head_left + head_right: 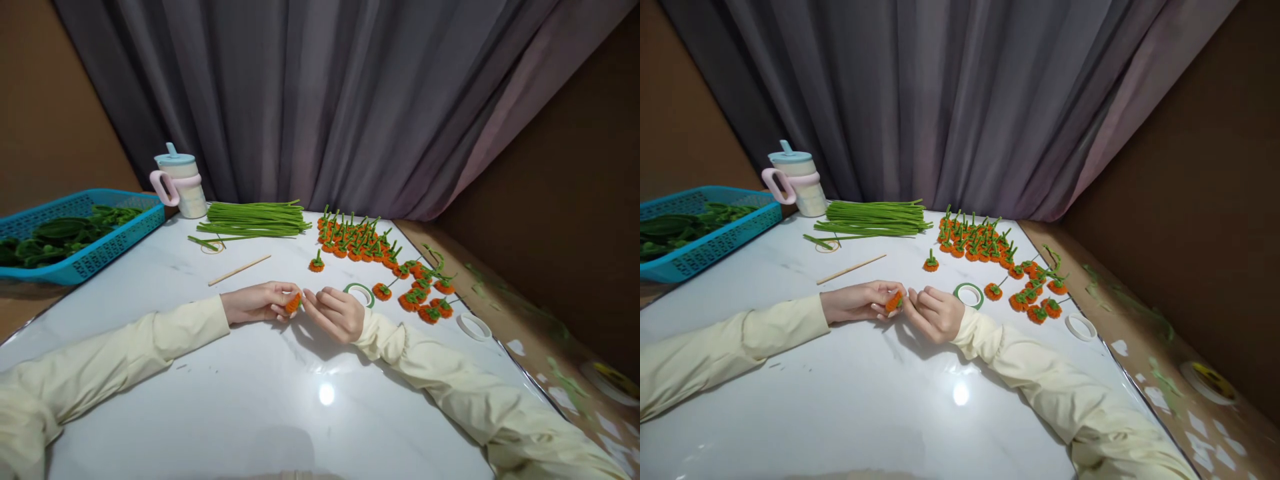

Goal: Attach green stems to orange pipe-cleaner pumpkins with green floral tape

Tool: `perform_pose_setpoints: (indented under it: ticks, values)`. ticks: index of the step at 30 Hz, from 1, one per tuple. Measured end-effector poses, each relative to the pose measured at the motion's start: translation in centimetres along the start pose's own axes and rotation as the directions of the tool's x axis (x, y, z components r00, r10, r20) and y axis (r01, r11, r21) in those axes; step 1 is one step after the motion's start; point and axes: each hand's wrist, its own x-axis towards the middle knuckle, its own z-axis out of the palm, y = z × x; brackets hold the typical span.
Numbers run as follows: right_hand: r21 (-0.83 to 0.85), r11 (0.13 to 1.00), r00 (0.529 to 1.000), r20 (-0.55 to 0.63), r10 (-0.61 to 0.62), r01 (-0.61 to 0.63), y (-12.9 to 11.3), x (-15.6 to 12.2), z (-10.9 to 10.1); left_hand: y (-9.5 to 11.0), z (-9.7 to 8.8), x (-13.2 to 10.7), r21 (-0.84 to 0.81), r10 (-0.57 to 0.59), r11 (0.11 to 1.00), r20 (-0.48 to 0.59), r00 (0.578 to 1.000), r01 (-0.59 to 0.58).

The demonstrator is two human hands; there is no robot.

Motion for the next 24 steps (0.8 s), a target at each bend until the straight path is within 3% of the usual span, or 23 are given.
perform_pose_setpoints:
  ticks: [7, 15, 24]
  values:
    - [0.03, 0.996, 0.997, 0.015, -0.081, 0.081, 0.6, -0.2, 0.0, -0.4, -0.1, 0.1, -0.244, -0.097, 0.963, 0.088, 0.991, 0.116]
    - [0.068, 0.996, 0.998, -0.005, -0.062, 0.063, 1.0, -0.5, 0.2, -0.7, -0.1, 0.0, -0.337, -0.091, 0.933, 0.123, 0.988, 0.128]
    - [-0.084, 0.994, 0.997, 0.017, -0.072, 0.073, 0.5, -0.4, -0.2, -0.7, -0.2, 0.0, -0.362, -0.108, 0.922, 0.096, 0.989, 0.136]
